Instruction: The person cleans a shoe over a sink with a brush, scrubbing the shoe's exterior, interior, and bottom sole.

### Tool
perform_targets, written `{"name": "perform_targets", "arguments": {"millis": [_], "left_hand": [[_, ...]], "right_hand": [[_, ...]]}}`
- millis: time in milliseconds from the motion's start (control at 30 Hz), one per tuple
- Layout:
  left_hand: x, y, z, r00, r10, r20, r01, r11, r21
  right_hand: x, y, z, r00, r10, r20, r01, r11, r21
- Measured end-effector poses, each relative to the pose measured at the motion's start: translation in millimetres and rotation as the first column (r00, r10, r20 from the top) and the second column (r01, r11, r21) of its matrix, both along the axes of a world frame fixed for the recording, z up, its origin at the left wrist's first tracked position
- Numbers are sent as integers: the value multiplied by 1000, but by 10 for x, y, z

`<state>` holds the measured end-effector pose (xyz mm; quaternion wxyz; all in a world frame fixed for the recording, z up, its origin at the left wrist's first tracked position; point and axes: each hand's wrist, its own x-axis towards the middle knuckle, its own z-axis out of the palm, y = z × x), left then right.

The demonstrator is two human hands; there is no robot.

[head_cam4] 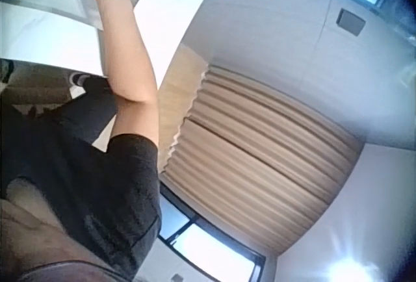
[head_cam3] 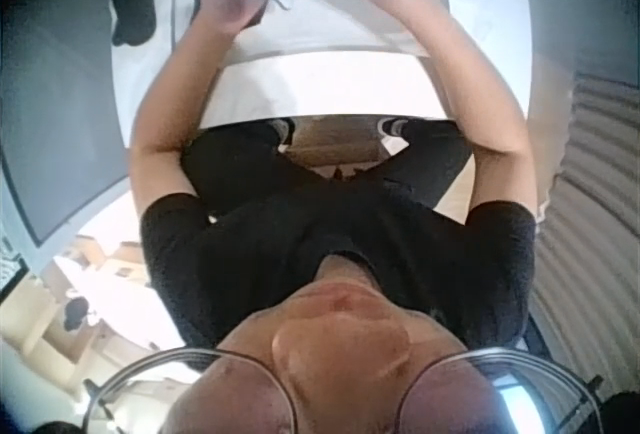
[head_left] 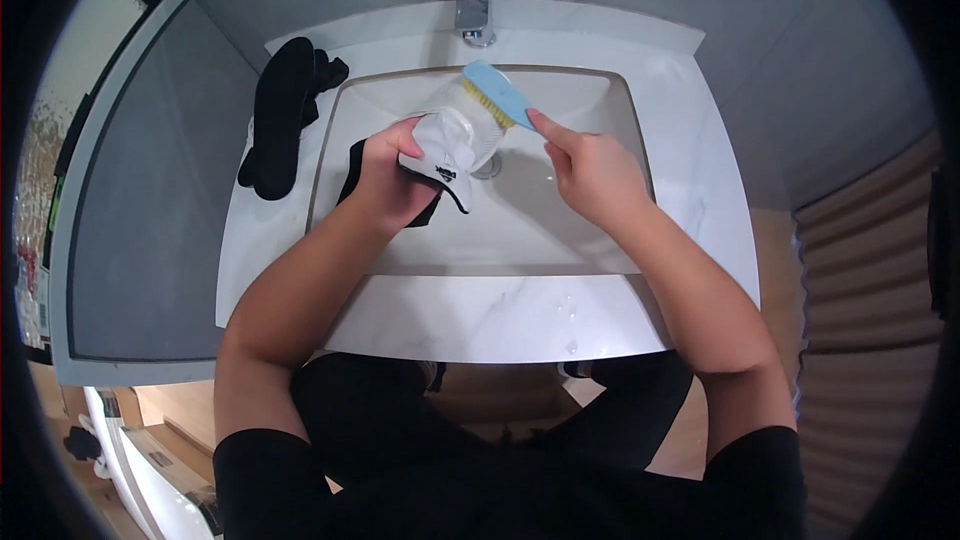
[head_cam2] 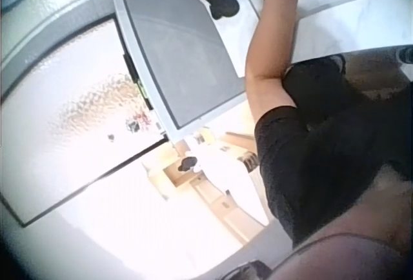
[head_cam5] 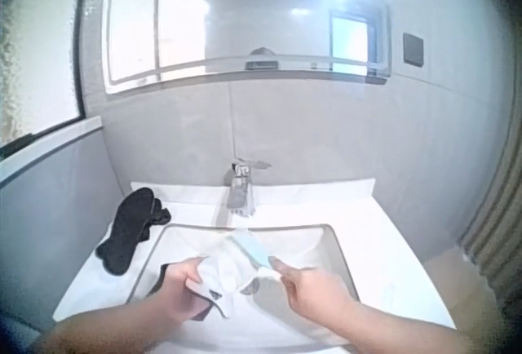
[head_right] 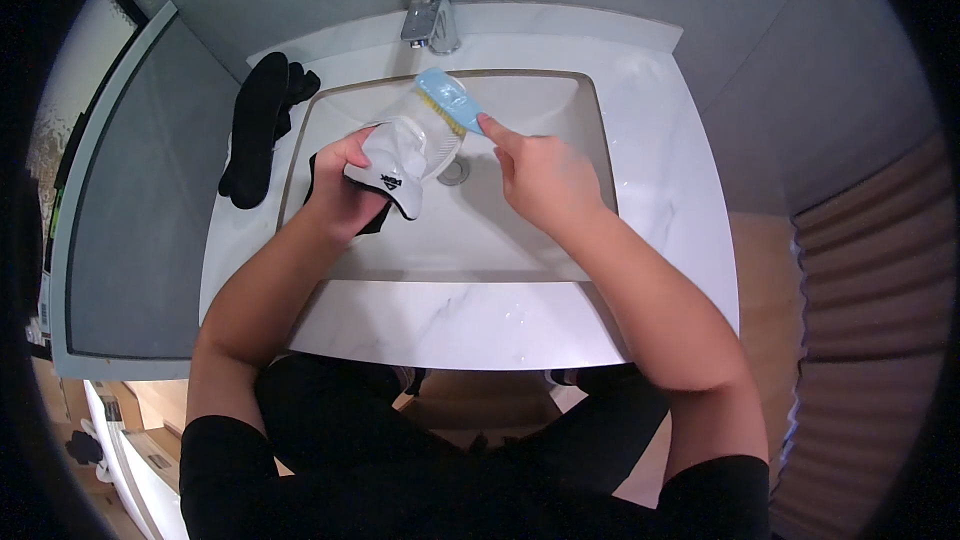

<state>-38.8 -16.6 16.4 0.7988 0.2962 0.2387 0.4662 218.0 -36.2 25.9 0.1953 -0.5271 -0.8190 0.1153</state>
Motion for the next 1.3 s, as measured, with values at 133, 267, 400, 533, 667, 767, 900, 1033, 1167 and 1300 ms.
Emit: {"name": "perform_targets", "arguments": {"millis": [133, 267, 400, 533, 667, 767, 900, 1033, 1167, 1300], "left_hand": [[-86, 49, -133, 1000, -15, 15, 14, 999, 35], [-54, 59, -105, 998, -5, -64, 10, 997, 76], [-28, 41, -91, 998, 11, -59, -8, 999, 54], [-32, 25, -67, 998, -1, -62, 3, 999, 32], [-24, 7, -64, 998, 9, -59, -6, 998, 56], [9, 36, -8, 998, 25, -57, -21, 998, 61], [-25, 11, 26, 998, -25, -54, 31, 993, 115], [-1, -2, 12, 997, 27, -75, -16, 989, 145], [63, -74, 238, 992, 48, -118, -28, 985, 169], [55, 0, 214, 988, 44, -146, -15, 982, 191]], "right_hand": [[-28, -143, -107, 995, 80, 60, -80, 997, -6], [-78, -173, 43, 998, 39, 57, -35, 997, -75], [-18, -4, 74, 999, -8, -43, 5, 998, -61], [-93, -164, -138, 987, 53, -148, -59, 998, -32], [-61, -29, 62, 988, 65, -138, -75, 995, -69], [-85, -68, -37, 1000, -13, -29, 11, 996, -88], [-48, -3, 81, 986, 40, -161, -56, 993, -99], [-63, -224, -118, 944, 188, -271, -201, 979, -23], [-3, 0, 77, 994, -9, -108, 14, 999, 44], [-9, -124, -56, 960, 235, -150, -227, 972, 67]]}}
